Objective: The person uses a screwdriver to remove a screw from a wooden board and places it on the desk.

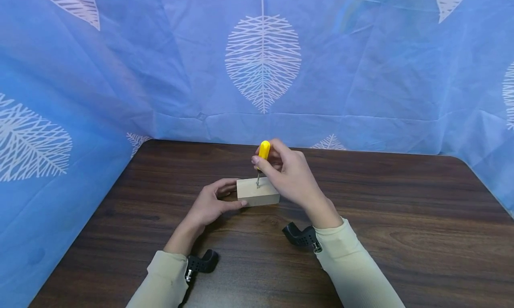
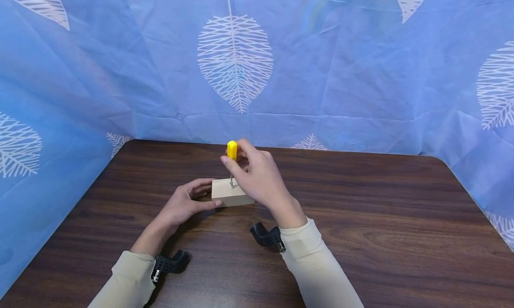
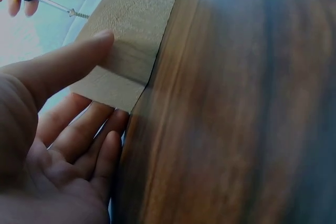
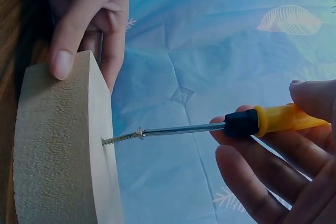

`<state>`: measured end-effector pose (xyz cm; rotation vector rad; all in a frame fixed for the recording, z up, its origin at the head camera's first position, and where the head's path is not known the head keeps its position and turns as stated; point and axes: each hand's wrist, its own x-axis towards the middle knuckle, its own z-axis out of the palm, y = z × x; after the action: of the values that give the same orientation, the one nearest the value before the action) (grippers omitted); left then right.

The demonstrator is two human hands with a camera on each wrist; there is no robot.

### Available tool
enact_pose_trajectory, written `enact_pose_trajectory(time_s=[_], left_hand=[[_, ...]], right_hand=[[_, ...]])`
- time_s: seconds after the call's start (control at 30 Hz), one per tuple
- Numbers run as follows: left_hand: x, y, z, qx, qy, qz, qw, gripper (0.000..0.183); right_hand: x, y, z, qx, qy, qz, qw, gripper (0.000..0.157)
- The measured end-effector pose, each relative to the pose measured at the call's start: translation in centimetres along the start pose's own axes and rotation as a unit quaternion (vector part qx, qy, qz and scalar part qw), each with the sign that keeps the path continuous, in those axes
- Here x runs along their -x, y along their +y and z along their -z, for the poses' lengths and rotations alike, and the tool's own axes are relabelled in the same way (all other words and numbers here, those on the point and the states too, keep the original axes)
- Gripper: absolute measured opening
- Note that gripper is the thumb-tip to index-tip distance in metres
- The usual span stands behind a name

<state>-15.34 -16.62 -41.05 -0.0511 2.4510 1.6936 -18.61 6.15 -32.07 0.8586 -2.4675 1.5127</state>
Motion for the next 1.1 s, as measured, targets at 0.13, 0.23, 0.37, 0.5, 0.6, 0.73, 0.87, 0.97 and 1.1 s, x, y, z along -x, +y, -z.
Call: enact_pose_trajectory(time_s=[0.13, 0.23, 0.37, 0.5, 0.6, 0.73, 0.87, 0.97, 1.1], left_hand=[[0.0, 0.1, 0.2, 0.003, -0.005, 0.004, 1.0000, 0.060], [0.0, 0.2, 0.1, 0.000, -0.003, 0.004, 1.0000, 0.060], [0.0, 0.2, 0.0, -0.003, -0.001, 0.004, 1.0000, 0.060], [0.0, 0.1, 0.0, -0.003, 0.004, 0.008, 1.0000, 0.061], [0.0, 0.1, -0.1, -0.001, 0.008, 0.013, 0.9999, 0.062], [0.1, 0.1, -0.2, -0.002, 0.011, 0.013, 0.9999, 0.061], [0.1, 0.1, -0.2, -0.002, 0.010, 0.009, 0.9999, 0.063], [0.0, 0.0, -0.2, 0.001, 0.011, 0.007, 0.9999, 0.063], [0.1, 0.0, -0.3, -0.001, 0.016, 0.005, 0.9999, 0.062]], right_hand=[[0.0, 0.0, 0.1, -0.006, 0.000, -0.005, 1.000, 0.016], [0.0, -0.1, 0.3, 0.000, -0.008, -0.012, 1.000, 0.016], [0.0, -0.2, 0.7, 0.000, -0.037, -0.018, 0.999, 0.016], [0.0, -0.2, 0.7, -0.009, -0.049, -0.017, 0.999, 0.016], [0.0, -0.2, 0.5, 0.005, -0.036, -0.009, 0.999, 0.019], [0.1, -0.2, 0.0, 0.040, -0.008, 0.002, 0.999, 0.024], [0.1, -0.2, -0.3, 0.048, 0.012, 0.006, 0.999, 0.024], [0.2, -0.1, -0.4, 0.039, 0.015, 0.009, 0.999, 0.021], [0.0, -0.1, -0.4, 0.011, 0.011, 0.002, 1.000, 0.017]])
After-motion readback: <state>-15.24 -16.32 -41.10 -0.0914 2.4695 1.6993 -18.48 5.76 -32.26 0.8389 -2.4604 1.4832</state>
